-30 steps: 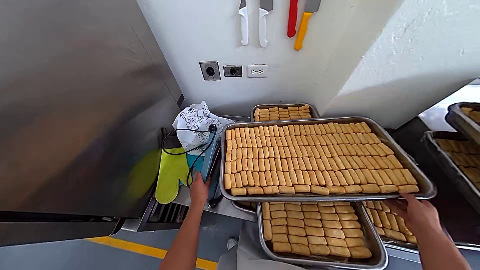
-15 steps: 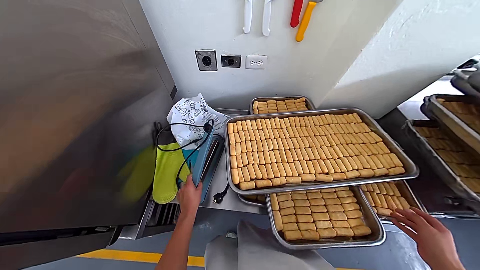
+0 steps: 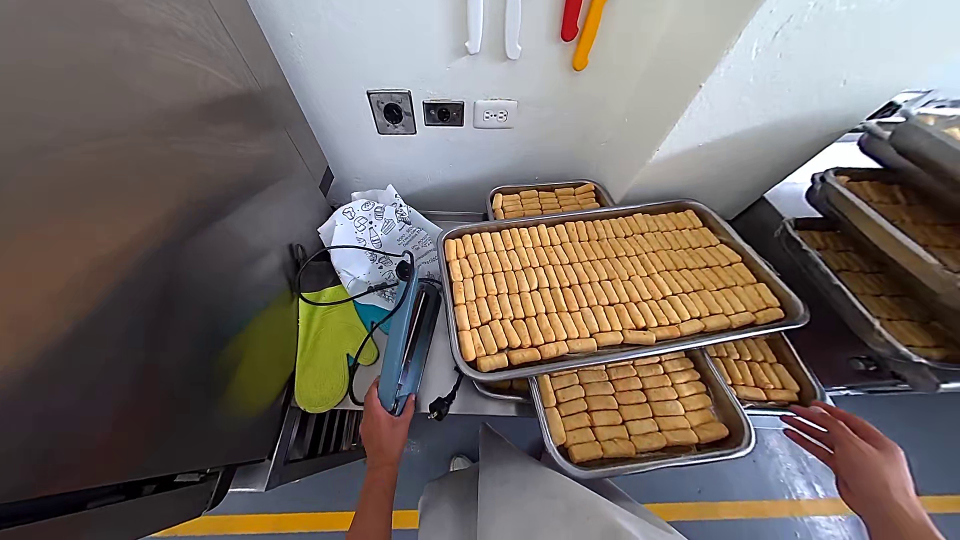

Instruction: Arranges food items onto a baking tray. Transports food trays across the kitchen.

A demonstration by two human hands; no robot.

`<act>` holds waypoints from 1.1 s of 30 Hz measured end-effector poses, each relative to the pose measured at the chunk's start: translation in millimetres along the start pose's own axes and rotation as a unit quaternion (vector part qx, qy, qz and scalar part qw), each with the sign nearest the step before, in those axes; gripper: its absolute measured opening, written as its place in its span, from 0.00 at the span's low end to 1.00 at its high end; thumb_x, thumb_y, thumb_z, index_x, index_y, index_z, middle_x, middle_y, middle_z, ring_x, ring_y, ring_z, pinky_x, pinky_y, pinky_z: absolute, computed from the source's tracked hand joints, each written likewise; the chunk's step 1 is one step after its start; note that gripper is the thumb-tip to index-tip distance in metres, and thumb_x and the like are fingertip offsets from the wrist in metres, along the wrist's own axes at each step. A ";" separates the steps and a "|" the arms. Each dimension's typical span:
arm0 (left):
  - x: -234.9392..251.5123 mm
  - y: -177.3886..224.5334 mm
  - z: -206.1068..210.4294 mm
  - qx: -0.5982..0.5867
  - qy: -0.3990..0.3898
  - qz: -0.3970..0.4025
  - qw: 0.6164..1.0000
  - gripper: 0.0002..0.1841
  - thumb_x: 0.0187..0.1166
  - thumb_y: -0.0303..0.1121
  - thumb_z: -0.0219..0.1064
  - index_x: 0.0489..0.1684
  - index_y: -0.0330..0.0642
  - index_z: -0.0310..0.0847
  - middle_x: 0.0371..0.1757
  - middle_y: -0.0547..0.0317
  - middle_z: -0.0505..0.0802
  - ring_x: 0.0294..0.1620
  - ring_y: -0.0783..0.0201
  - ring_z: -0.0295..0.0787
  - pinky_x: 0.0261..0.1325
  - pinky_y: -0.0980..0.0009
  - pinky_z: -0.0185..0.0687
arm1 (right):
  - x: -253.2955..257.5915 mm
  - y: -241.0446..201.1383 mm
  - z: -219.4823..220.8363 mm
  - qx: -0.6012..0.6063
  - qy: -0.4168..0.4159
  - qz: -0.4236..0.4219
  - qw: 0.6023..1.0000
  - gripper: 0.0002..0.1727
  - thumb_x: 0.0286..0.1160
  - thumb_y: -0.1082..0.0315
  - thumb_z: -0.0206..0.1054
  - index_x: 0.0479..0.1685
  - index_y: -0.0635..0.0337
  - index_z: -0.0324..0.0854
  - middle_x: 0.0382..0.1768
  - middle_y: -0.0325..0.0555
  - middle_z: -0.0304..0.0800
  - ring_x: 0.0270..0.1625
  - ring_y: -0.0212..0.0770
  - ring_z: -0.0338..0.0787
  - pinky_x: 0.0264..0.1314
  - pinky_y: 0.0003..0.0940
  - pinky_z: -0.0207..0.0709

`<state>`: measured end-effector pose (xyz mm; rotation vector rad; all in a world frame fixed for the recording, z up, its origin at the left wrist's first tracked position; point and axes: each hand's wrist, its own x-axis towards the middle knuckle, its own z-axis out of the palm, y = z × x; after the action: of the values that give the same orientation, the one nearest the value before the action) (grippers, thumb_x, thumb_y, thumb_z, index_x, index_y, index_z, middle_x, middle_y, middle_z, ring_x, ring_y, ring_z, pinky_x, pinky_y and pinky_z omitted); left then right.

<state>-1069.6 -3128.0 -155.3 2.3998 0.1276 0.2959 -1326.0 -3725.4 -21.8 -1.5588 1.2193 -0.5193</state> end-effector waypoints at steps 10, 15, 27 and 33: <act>28.6 33.6 -5.0 0.032 0.060 0.015 0.998 0.27 0.74 0.31 0.74 0.71 0.28 0.78 0.51 0.30 0.94 0.47 0.31 0.94 0.48 0.33 0.84 | -17.5 -17.2 16.5 -0.045 -0.027 -0.026 0.998 0.18 0.88 0.63 0.60 0.68 0.64 0.77 0.48 0.46 0.92 0.43 0.36 0.95 0.43 0.32 0.90; 66.2 39.5 9.6 0.044 0.045 0.005 0.998 0.29 0.77 0.33 0.71 0.79 0.34 0.75 0.59 0.32 0.93 0.52 0.31 0.93 0.51 0.30 0.82 | -24.6 -14.8 21.8 -0.056 -0.039 -0.025 0.997 0.18 0.88 0.63 0.60 0.66 0.65 0.78 0.51 0.48 0.93 0.45 0.37 0.95 0.44 0.34 0.90; 101.8 30.5 42.8 -0.004 0.059 0.098 0.993 0.40 0.71 0.38 0.78 0.82 0.28 0.65 0.79 0.25 0.75 0.79 0.29 0.74 0.76 0.37 0.74 | -51.9 5.5 3.9 -0.063 0.000 0.011 0.998 0.19 0.89 0.66 0.59 0.70 0.69 0.76 0.56 0.56 0.90 0.49 0.42 0.94 0.49 0.39 0.90; 165.5 27.2 38.3 0.047 0.045 0.057 0.996 0.41 0.76 0.41 0.74 0.86 0.30 0.59 0.81 0.27 0.74 0.77 0.30 0.77 0.72 0.35 0.76 | -44.2 2.6 -4.6 -0.066 0.016 -0.005 0.998 0.17 0.89 0.67 0.60 0.67 0.67 0.79 0.56 0.57 0.91 0.51 0.45 0.95 0.52 0.43 0.90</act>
<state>-899.5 -3144.5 -135.7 2.4924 0.0457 0.4617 -1348.0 -3688.1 -11.5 -1.6748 1.2922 -0.4804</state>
